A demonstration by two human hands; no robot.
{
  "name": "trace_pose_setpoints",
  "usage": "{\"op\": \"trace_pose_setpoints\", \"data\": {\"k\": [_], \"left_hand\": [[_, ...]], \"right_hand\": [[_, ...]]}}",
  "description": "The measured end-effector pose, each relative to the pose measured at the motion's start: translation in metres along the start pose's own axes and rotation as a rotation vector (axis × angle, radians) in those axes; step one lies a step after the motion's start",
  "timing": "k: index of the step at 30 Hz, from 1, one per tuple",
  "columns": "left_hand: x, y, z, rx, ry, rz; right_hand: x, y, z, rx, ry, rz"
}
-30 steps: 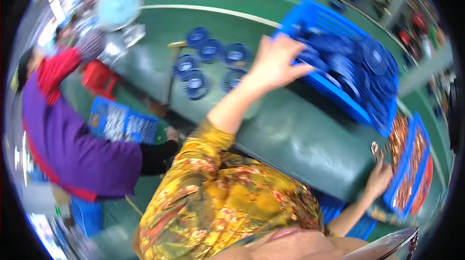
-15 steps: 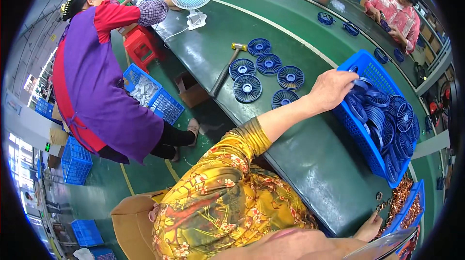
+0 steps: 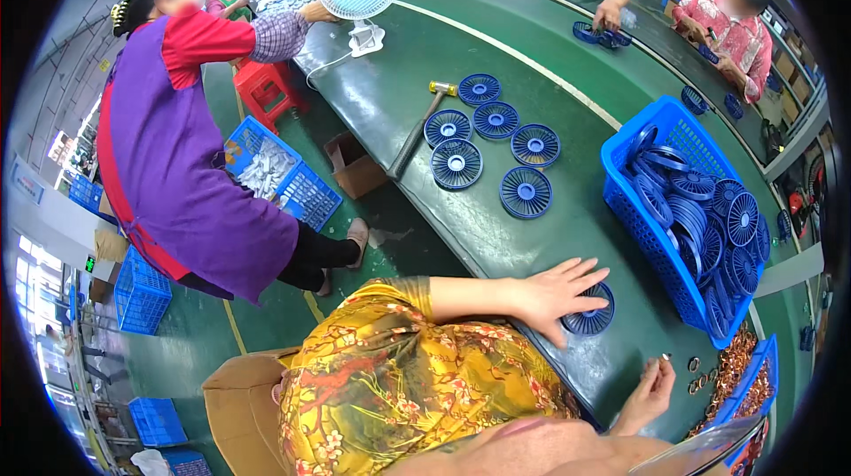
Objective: Assembling small copper components into plastic fan guards on an assembly line.
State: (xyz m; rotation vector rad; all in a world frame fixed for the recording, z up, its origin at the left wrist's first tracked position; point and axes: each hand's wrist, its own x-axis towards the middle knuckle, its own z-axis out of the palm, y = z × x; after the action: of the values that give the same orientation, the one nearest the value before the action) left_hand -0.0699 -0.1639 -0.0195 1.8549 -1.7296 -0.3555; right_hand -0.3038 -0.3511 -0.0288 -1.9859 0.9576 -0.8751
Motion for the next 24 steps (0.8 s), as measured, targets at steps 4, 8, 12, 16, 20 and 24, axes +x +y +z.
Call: {"op": "trace_pose_setpoints", "data": {"k": [4,8,12,16,20,24], "left_hand": [[-0.006,-0.005,0.018,0.006,0.050,0.064],[-0.008,-0.003,0.026,0.054,0.135,0.081],[-0.009,-0.005,0.024,0.040,0.151,0.091],[-0.009,-0.012,0.025,0.003,0.195,0.094],[-0.010,-0.009,0.026,-0.022,0.185,0.058],[-0.008,-0.009,0.027,0.003,0.184,0.066]], "right_hand": [[-0.007,-0.001,0.025,0.016,-0.059,-0.091],[-0.009,-0.006,0.034,-0.024,-0.055,-0.092],[-0.007,-0.010,0.035,-0.059,-0.058,-0.125],[-0.009,-0.009,0.035,-0.083,-0.052,-0.141],[-0.008,-0.004,0.036,-0.079,-0.048,-0.165],[-0.008,-0.002,0.036,-0.046,-0.057,-0.136]]}}
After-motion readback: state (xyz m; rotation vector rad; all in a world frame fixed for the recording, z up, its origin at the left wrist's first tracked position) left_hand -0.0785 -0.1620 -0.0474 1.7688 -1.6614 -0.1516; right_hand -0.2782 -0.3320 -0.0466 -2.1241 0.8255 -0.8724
